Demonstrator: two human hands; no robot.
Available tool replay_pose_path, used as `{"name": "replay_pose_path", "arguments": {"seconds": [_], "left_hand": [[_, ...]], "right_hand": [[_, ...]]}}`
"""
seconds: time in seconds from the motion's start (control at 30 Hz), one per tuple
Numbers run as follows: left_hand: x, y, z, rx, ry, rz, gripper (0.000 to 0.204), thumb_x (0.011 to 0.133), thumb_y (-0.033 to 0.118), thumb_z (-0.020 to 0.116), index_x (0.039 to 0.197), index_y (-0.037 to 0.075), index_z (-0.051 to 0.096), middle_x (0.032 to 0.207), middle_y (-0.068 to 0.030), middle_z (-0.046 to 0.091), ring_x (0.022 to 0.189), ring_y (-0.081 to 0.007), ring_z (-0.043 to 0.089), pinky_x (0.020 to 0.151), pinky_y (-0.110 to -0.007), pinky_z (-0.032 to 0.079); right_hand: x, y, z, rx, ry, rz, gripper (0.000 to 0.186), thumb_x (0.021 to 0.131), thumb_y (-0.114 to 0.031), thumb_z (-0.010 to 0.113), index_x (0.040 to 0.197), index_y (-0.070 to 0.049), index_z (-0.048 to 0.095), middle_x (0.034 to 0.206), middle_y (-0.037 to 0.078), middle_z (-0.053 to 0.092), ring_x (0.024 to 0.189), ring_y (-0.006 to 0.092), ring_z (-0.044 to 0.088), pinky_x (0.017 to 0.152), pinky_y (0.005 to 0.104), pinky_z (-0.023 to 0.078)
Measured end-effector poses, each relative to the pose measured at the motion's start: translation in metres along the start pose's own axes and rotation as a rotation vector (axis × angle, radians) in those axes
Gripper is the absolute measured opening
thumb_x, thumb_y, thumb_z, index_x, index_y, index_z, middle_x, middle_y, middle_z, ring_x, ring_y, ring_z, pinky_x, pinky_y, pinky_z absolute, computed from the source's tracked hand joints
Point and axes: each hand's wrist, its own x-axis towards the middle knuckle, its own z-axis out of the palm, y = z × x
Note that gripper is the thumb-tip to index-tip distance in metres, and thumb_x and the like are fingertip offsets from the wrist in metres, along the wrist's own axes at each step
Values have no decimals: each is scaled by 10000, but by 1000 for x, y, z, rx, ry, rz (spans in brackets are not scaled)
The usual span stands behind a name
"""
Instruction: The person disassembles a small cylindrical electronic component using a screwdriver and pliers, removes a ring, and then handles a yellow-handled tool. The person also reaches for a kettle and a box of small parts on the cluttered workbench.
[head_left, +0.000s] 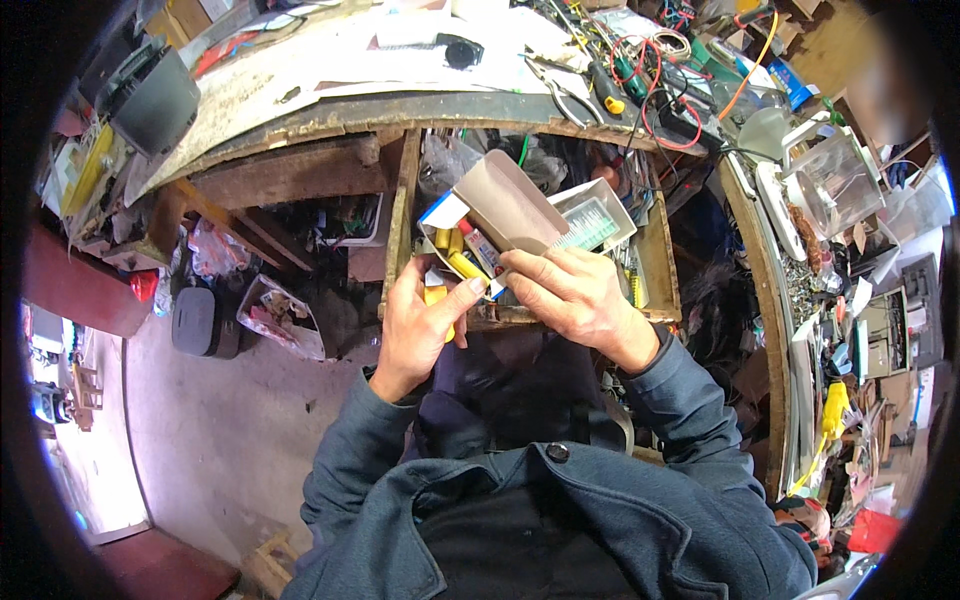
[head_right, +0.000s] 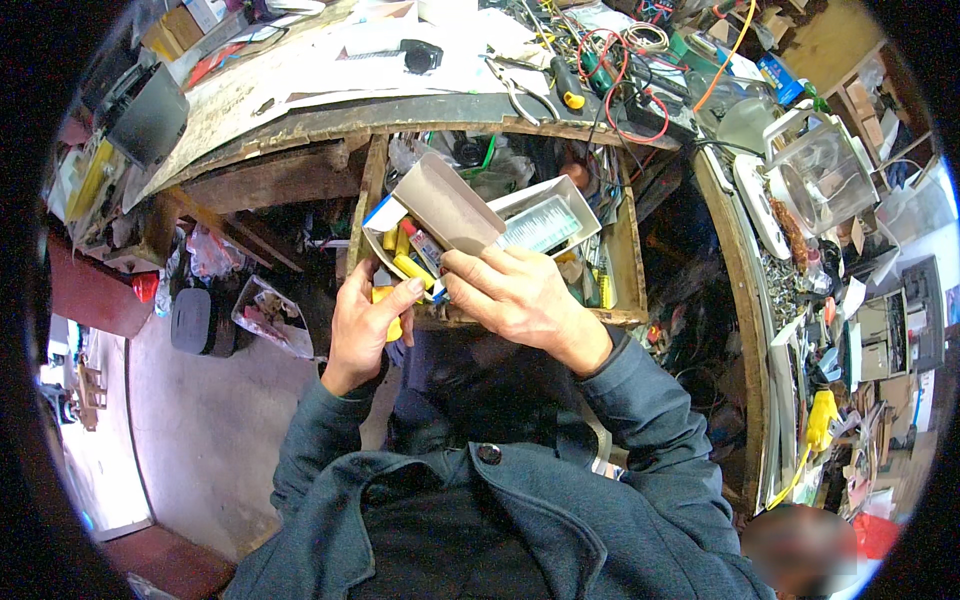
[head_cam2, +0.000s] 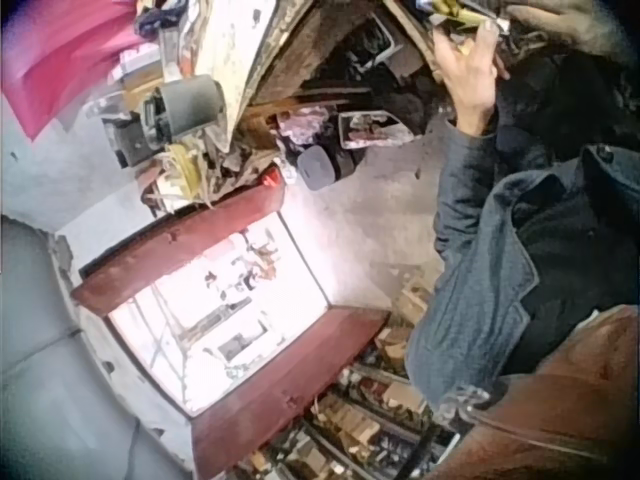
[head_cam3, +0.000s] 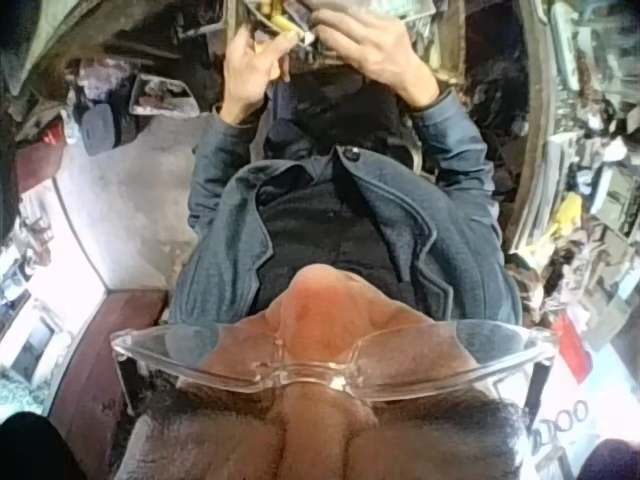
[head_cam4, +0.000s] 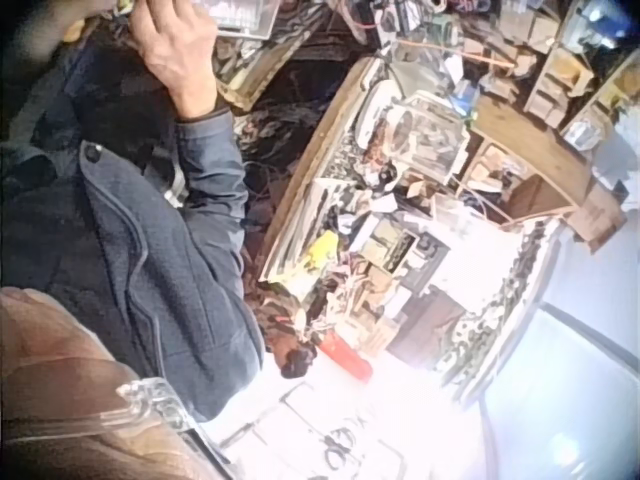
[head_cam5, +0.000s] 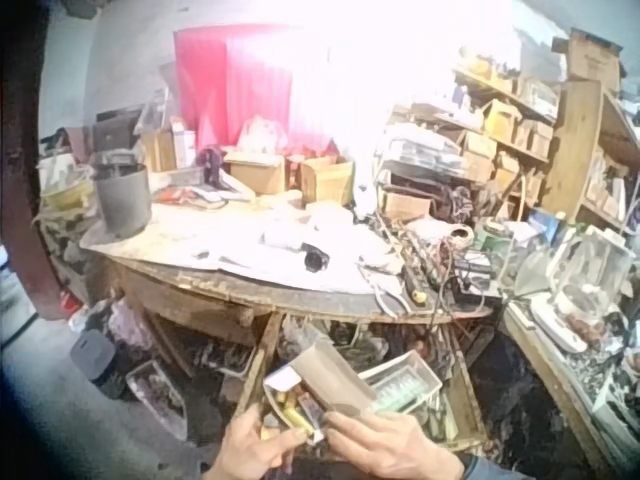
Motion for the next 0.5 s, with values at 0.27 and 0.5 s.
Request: {"name": "replay_pose_path", "arguments": {"seconds": [0.27, 0.5], "left_hand": [[0, -3, -4, -2, -22, 26, 396, 955, 101, 741, 1257, -34, 523, 923, -70, 678, 591, -107, 609, 477, -257, 495], [-2, -3, -8, 10, -12, 16, 368, 963, 69, 697, 1268, -37, 521, 915, -71, 669, 591, -115, 611, 473, -261, 496]], "right_hand": [[4, -1, -5, -48, -89, -34, 320, 800, -201, 697, 1090, -73, 656, 1170, 61, 671, 876, 171, 670, 716, 315, 546], [13, -5, -5, 82, -126, 46, 322, 779, -114, 736, 1092, -57, 686, 1128, 82, 702, 852, 218, 717, 687, 344, 569]]}}
